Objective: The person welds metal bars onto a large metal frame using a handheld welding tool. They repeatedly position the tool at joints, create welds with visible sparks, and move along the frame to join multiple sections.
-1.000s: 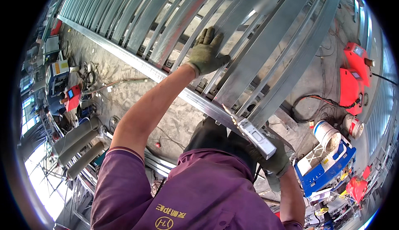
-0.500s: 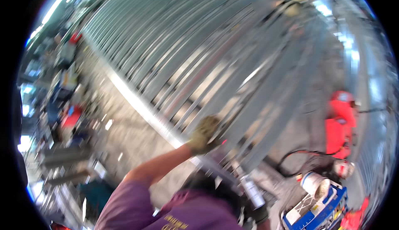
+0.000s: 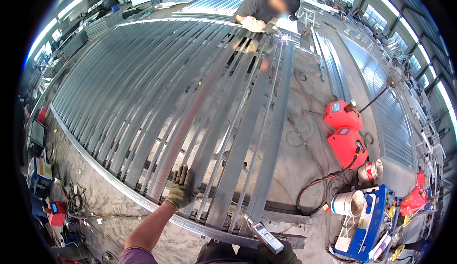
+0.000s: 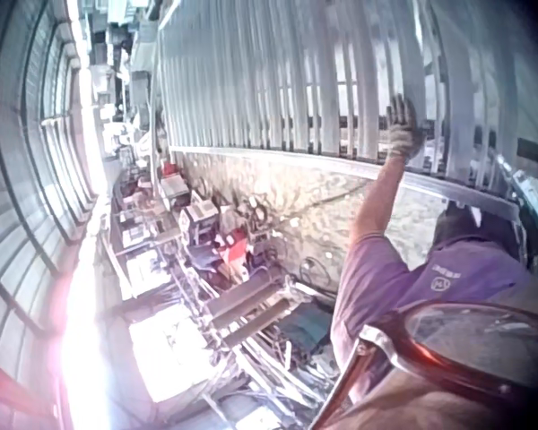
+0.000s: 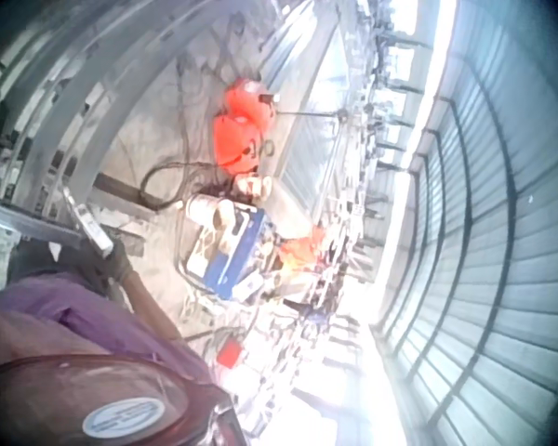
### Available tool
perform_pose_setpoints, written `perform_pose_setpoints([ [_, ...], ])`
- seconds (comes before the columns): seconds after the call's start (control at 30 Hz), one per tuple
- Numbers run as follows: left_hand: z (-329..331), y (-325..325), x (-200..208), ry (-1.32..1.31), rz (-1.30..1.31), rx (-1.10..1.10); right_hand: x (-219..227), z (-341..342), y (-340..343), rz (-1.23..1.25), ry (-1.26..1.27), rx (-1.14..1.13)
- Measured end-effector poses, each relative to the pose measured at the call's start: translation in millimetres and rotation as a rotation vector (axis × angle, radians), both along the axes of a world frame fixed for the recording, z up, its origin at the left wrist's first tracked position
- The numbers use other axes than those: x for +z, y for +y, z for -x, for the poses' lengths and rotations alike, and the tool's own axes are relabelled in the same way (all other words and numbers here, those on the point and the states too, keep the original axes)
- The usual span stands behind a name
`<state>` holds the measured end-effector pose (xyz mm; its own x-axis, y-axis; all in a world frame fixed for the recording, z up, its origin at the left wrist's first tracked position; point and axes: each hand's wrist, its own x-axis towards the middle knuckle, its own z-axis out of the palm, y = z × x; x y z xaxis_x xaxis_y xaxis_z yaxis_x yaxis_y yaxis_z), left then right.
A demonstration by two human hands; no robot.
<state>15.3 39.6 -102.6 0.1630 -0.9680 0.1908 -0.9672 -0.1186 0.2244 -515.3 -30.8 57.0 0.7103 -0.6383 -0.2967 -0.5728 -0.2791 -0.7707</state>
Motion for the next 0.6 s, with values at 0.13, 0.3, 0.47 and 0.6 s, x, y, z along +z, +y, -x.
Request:
perform_pose_setpoints([
  [0.13, -35.2, -11.2, 7.2, 0.000, 0.100, 0.196, -8.5, 6.4, -0.1, 0.096, 0.025, 0.046],
  [0.3, -87.3, -1.5, -14.9, -0.054, 0.170, 0.302, -16.1, 12.4, 2.5, -0.086, 0.137, 0.059],
  [0.47, -69.4, -10.3, -32.7, -0.045, -0.046, 0.314, -24.4, 12.0, 5.1, 0.017, 0.048, 0.115],
  [0.6, -60.9, -9.8, -26.5, -0.070, -0.099, 0.308, -14.2, 8.7, 6.7, -0.038, 0.124, 0.092],
])
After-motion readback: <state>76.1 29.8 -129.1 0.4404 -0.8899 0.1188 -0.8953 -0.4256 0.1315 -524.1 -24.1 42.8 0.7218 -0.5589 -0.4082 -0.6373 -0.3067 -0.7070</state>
